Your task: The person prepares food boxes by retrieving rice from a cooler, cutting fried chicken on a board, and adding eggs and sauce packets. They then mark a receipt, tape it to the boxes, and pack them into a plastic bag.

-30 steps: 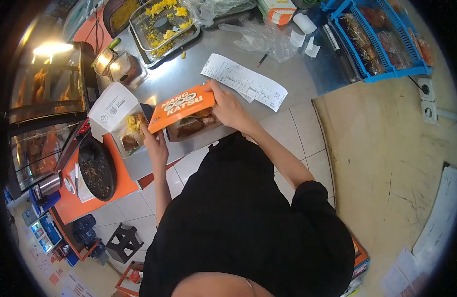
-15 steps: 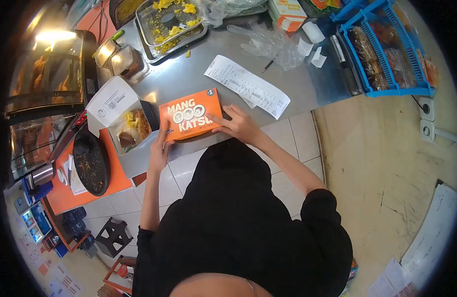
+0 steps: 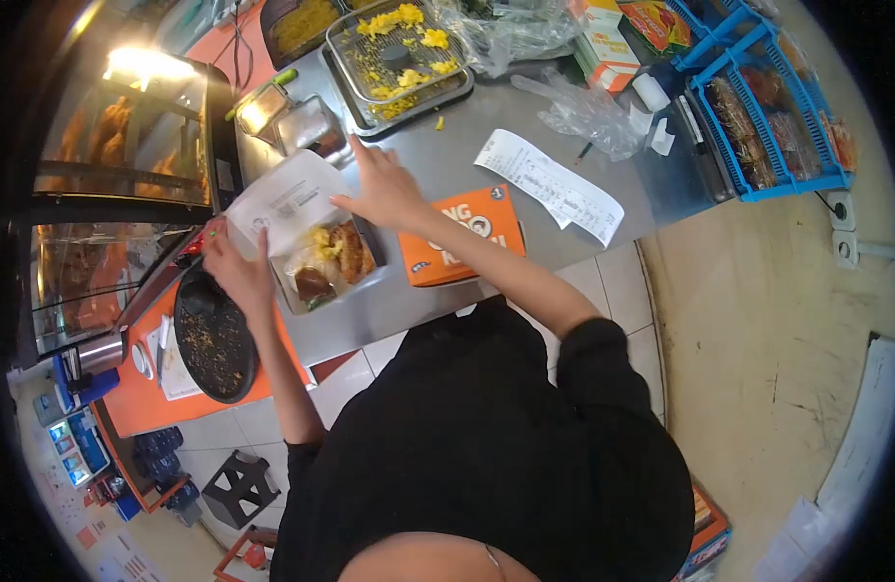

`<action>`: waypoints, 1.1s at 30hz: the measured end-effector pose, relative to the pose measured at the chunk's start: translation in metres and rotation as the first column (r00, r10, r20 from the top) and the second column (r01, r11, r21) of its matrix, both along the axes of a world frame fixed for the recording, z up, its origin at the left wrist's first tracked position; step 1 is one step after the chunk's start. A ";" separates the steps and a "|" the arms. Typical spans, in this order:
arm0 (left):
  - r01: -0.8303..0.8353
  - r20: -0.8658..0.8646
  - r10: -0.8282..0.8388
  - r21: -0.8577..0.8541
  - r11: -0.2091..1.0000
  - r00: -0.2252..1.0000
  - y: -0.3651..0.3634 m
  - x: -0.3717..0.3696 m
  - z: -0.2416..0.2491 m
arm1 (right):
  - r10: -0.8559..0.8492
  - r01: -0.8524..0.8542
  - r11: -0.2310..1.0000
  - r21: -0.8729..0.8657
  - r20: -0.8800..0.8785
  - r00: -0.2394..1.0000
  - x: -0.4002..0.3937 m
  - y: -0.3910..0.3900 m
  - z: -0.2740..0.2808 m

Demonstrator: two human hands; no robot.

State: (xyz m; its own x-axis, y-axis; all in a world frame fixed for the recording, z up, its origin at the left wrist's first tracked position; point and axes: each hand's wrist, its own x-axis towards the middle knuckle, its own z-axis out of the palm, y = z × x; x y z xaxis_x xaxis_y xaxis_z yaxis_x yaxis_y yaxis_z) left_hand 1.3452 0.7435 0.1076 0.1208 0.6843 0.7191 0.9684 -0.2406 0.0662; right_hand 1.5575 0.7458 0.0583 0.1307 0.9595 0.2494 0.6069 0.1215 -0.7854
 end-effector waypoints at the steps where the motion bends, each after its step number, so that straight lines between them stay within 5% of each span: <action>1: -0.146 -0.135 0.172 0.186 0.972 0.976 0.019 -0.019 0.003 | -0.080 0.081 0.997 0.011 -0.062 0.995 -0.018 0.030 -0.021; 2: -0.137 -0.132 0.164 0.190 0.972 0.978 0.032 -0.046 -0.006 | -0.088 0.089 0.996 0.015 -0.060 0.994 -0.017 0.048 -0.021; 3: -0.007 0.070 0.029 -0.293 0.956 0.997 0.043 -0.074 -0.022 | 0.120 -0.137 0.979 -0.151 -0.117 0.986 -0.017 0.062 -0.019; 4: 0.214 0.304 -0.001 -0.671 0.709 0.953 0.048 -0.092 -0.031 | 0.308 -0.359 0.886 -0.295 -0.208 0.929 -0.020 0.071 -0.016; 6: 0.372 0.469 -0.082 -0.570 0.733 0.879 0.010 -0.076 -0.003 | 0.276 -0.278 0.946 -0.164 -0.039 0.960 -0.020 0.027 0.005; 8: 0.354 0.449 -0.079 -0.571 0.741 0.890 -0.028 -0.085 -0.021 | 0.223 -0.223 0.975 -0.006 -0.013 0.975 -0.022 -0.031 -0.005; 11: 0.409 0.633 -0.049 -0.437 0.801 0.772 -0.065 -0.067 -0.079 | 0.147 -0.148 0.988 -0.042 -0.029 0.989 -0.042 -0.084 -0.021; 13: 0.402 0.752 0.170 -0.512 0.759 0.637 -0.073 -0.061 -0.092 | 0.072 -0.079 0.986 -0.150 -0.048 0.996 -0.053 -0.095 -0.025; 16: 0.390 0.674 0.090 -0.526 0.756 0.733 -0.067 -0.070 -0.087 | 0.042 -0.072 0.988 -0.136 -0.208 0.977 -0.051 -0.086 -0.020; 18: 0.407 0.713 0.164 -0.555 0.725 0.682 -0.066 -0.059 -0.064 | 0.008 -0.070 0.969 -0.237 -0.251 0.968 -0.050 -0.085 0.006; 20: 0.394 0.582 -0.023 -0.520 0.758 0.813 -0.066 -0.060 -0.059 | 0.121 -0.176 0.916 -0.360 -0.169 0.978 -0.044 -0.089 0.010; 22: 0.453 0.621 0.001 -0.573 0.683 0.784 -0.065 -0.067 -0.057 | 0.204 -0.193 0.931 -0.310 0.004 0.979 -0.041 -0.104 -0.017; 23: 0.517 0.575 -0.146 -0.558 0.650 0.805 -0.061 -0.077 -0.071 | 0.275 -0.222 0.939 -0.261 0.185 0.944 -0.039 -0.108 -0.022; 24: 0.574 0.519 -0.290 -0.550 0.607 0.804 -0.060 -0.085 -0.084 | 0.270 -0.218 0.941 -0.260 0.186 0.945 -0.038 -0.112 -0.024; 29: 0.719 0.724 -0.185 -0.553 0.421 0.665 -0.069 -0.085 -0.072 | 0.347 -0.319 0.936 -0.153 0.235 0.908 -0.035 -0.112 -0.016; 31: 0.807 0.811 -0.122 -0.531 0.259 0.573 -0.069 -0.094 -0.075 | 0.379 -0.353 0.925 -0.140 0.297 0.876 -0.030 -0.108 -0.029; 33: 0.777 0.780 -0.130 -0.563 0.282 0.612 -0.070 -0.102 -0.091 | 0.399 -0.371 0.917 -0.147 0.313 0.862 -0.032 -0.108 -0.041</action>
State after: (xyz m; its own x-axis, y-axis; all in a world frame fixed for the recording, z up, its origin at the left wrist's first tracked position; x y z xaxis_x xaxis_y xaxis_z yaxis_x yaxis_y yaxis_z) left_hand 1.2427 0.6740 0.0170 0.4999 0.8610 -0.0937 0.3963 -0.1312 0.9087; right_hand 1.5259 0.6377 0.0174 -0.3291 0.9348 0.1336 0.7498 0.3447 -0.5648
